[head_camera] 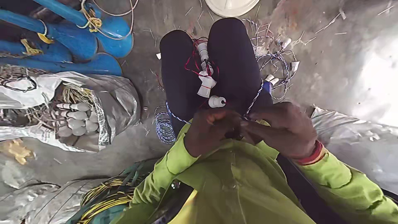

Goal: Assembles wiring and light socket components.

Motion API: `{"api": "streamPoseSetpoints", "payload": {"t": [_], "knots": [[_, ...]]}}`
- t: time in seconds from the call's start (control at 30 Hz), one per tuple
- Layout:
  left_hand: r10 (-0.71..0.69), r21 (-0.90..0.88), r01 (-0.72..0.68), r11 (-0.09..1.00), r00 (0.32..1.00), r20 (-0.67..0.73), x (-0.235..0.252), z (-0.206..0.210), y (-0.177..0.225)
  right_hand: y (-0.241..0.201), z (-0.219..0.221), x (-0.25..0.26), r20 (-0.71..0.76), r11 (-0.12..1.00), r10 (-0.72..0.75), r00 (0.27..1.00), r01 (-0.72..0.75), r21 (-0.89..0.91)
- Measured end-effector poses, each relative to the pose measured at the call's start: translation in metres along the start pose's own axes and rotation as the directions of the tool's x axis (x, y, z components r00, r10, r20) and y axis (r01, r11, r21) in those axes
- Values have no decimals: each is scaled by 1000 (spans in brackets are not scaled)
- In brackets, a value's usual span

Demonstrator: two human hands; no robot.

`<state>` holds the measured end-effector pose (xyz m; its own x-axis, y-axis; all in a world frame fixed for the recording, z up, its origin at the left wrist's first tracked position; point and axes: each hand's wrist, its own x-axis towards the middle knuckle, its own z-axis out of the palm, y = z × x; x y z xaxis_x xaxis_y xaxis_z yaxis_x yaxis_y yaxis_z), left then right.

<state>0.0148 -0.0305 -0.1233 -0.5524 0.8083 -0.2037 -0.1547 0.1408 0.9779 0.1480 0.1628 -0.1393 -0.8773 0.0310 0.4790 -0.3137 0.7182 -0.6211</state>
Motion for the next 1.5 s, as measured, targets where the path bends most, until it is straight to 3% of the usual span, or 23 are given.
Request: {"api": "streamPoseSetpoints", "payload": {"t": [0.07, 0.13, 0.27, 0.37, 0.47, 0.53, 0.7, 0.8, 0.93, 1.03, 1.1, 1.17, 1.23, 1.3, 1.5], "knots": [[7, -13, -6, 1000, 999, 54, -3, -2, 2, -4, 0, -1, -65, 995, 97, 993, -95, 37], [11, 38, -14, 999, 995, 99, -7, -6, 5, -9, -1, 0, -25, 951, 278, 960, -271, 149], [99, 218, -128, 967, 985, 141, -11, -11, 1, -18, 1, 7, 212, 688, 589, 780, -621, 375], [285, 443, -287, 850, 956, 73, -13, -4, -2, -18, 7, 13, 315, 596, 643, 698, -714, 366], [517, 614, -436, 658, 854, 52, -14, 1, -12, -12, 8, 23, 362, 569, 677, 641, -768, 295], [600, 645, -485, 591, 798, 51, -16, 3, -21, -9, 8, 26, 397, 546, 678, 619, -785, 291], [648, 688, -506, 521, 759, 67, -17, 3, -35, -3, 8, 44, 540, 404, 690, 481, -876, 265], [611, 715, -476, 513, 787, 86, -19, 5, -34, -4, 11, 43, 522, 410, 703, 484, -875, 258], [602, 738, -382, 557, 798, -42, -14, 8, -27, -11, 12, 32, 308, 519, 713, 630, -769, 373], [530, 656, -292, 696, 826, -194, -10, 5, -21, -16, 12, 26, 60, 691, 650, 758, -622, 367], [445, 575, -231, 785, 856, -263, -10, 3, -19, -23, 11, 18, 48, 752, 579, 814, -556, 354], [371, 492, -187, 850, 876, -309, -10, 4, -16, -32, 19, 11, 173, 747, 570, 803, -595, 297], [333, 440, -170, 882, 885, -326, -10, 6, -15, -38, 29, 9, 281, 643, 642, 713, -701, 309], [309, 393, -169, 904, 893, -326, -10, 8, -13, -38, 39, 12, 298, 492, 721, 626, -765, 416], [196, 140, -162, 977, 939, -282, -12, 9, -3, -38, 55, 17, 316, 54, 790, 526, -572, 818]]}}
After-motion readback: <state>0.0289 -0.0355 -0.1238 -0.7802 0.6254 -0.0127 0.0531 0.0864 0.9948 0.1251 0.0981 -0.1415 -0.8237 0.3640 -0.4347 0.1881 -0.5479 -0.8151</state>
